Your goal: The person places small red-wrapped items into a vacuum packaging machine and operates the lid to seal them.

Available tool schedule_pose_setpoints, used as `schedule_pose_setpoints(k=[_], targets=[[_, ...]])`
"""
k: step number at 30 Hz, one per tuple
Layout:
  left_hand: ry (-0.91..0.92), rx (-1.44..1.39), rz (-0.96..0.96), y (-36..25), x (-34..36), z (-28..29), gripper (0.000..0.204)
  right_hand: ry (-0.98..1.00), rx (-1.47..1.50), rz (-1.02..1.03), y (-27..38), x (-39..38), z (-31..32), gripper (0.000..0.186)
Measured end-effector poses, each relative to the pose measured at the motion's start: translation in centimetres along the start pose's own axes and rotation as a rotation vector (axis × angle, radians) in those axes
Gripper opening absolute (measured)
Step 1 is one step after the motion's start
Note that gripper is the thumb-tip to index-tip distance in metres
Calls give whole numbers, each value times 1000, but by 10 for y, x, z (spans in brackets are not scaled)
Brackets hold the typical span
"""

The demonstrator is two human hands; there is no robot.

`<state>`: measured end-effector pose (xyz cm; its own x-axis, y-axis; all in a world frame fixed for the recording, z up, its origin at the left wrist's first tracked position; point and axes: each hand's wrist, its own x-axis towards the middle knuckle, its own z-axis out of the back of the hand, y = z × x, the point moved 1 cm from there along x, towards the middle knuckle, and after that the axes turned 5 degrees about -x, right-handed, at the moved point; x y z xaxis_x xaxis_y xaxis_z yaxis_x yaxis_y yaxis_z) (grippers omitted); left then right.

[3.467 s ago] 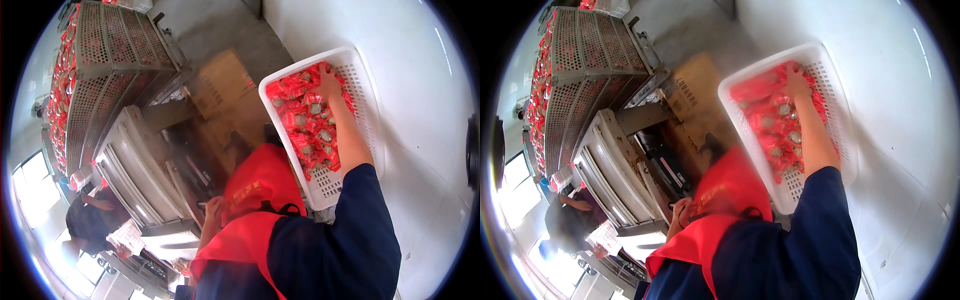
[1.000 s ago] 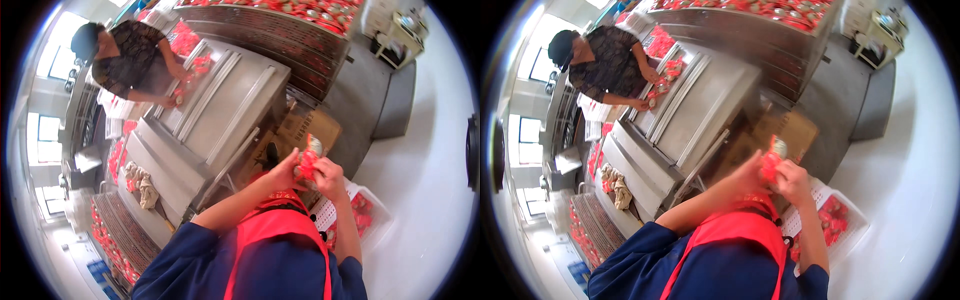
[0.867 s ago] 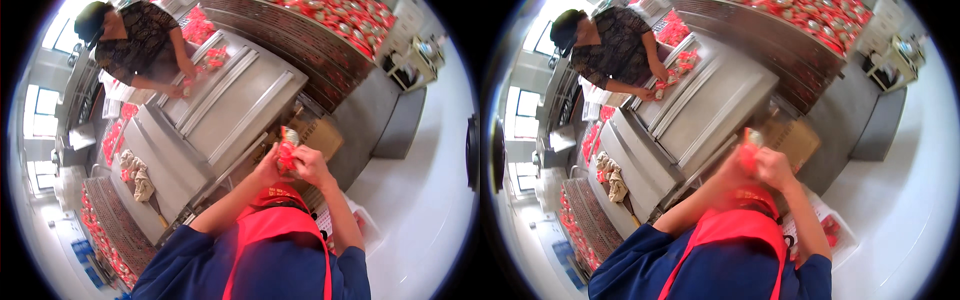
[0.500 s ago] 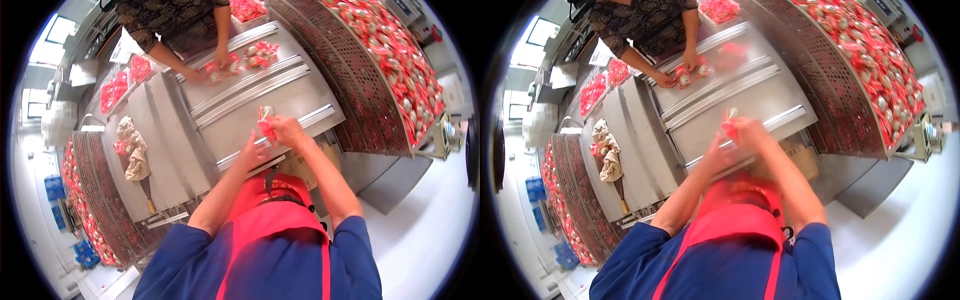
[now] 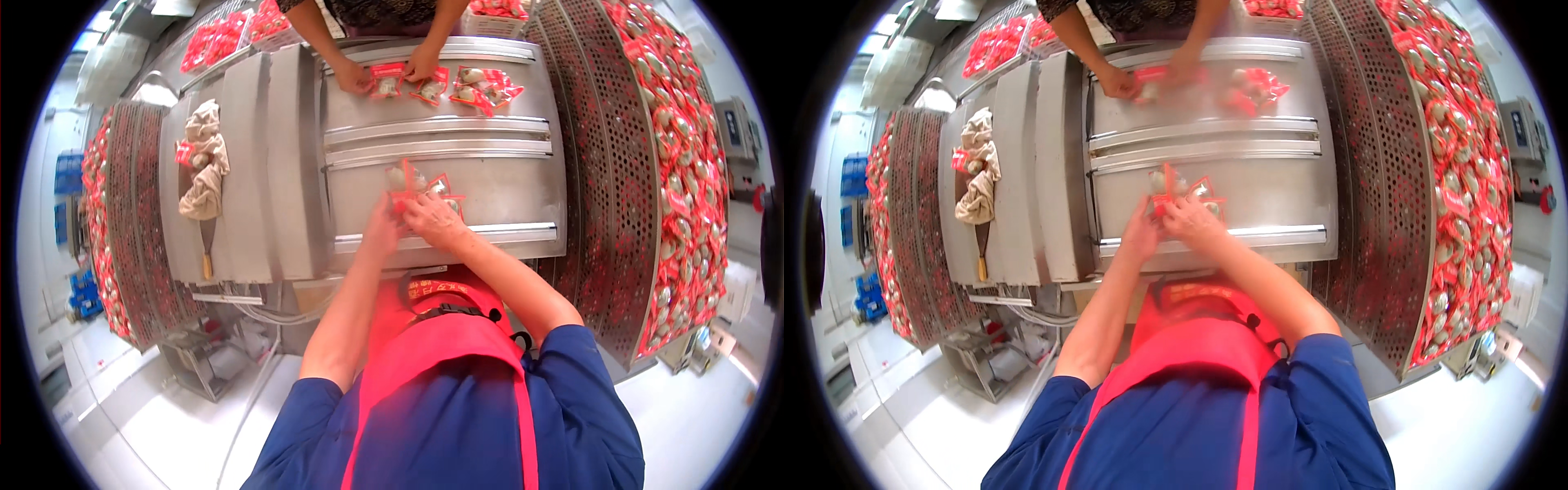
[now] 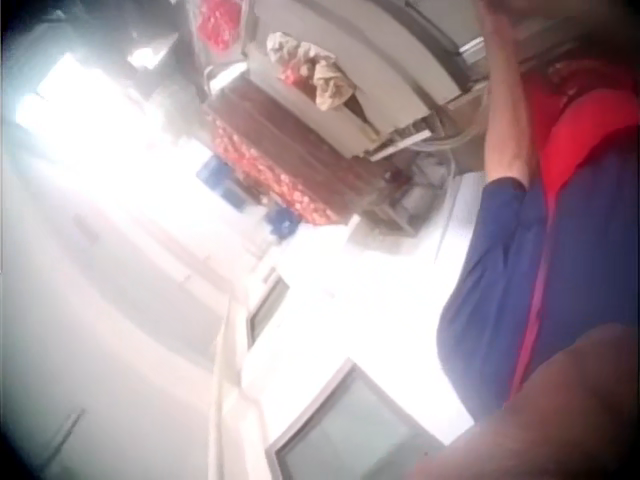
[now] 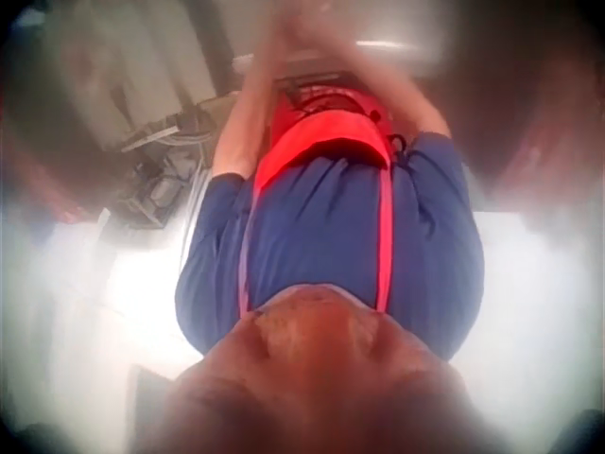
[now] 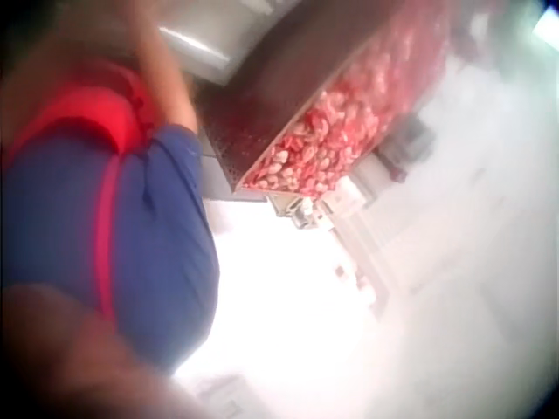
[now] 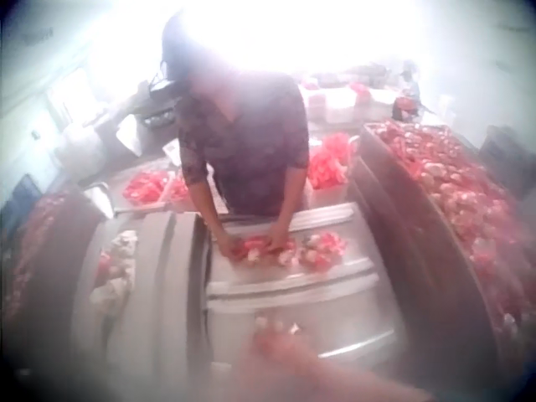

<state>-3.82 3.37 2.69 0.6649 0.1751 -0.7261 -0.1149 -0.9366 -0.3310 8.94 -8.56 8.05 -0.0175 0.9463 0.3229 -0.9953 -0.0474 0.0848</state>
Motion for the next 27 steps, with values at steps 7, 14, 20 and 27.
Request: schedule_pose_setpoints(k=[7,14,20,27], targets=[[-86,-83,-274,27,-33,17,48,-33,491,-566,-30,-90,29,35],[-307,-168,-327,47,-40,-2,57,273,730,-912,-53,-94,-25,66],[-554,642,-449,54,-37,-22,37,425,996,-973,-84,-85,2,44],[-125,1273,-530,52,6,-121,35,452,560,-776,-166,-136,13,27]])
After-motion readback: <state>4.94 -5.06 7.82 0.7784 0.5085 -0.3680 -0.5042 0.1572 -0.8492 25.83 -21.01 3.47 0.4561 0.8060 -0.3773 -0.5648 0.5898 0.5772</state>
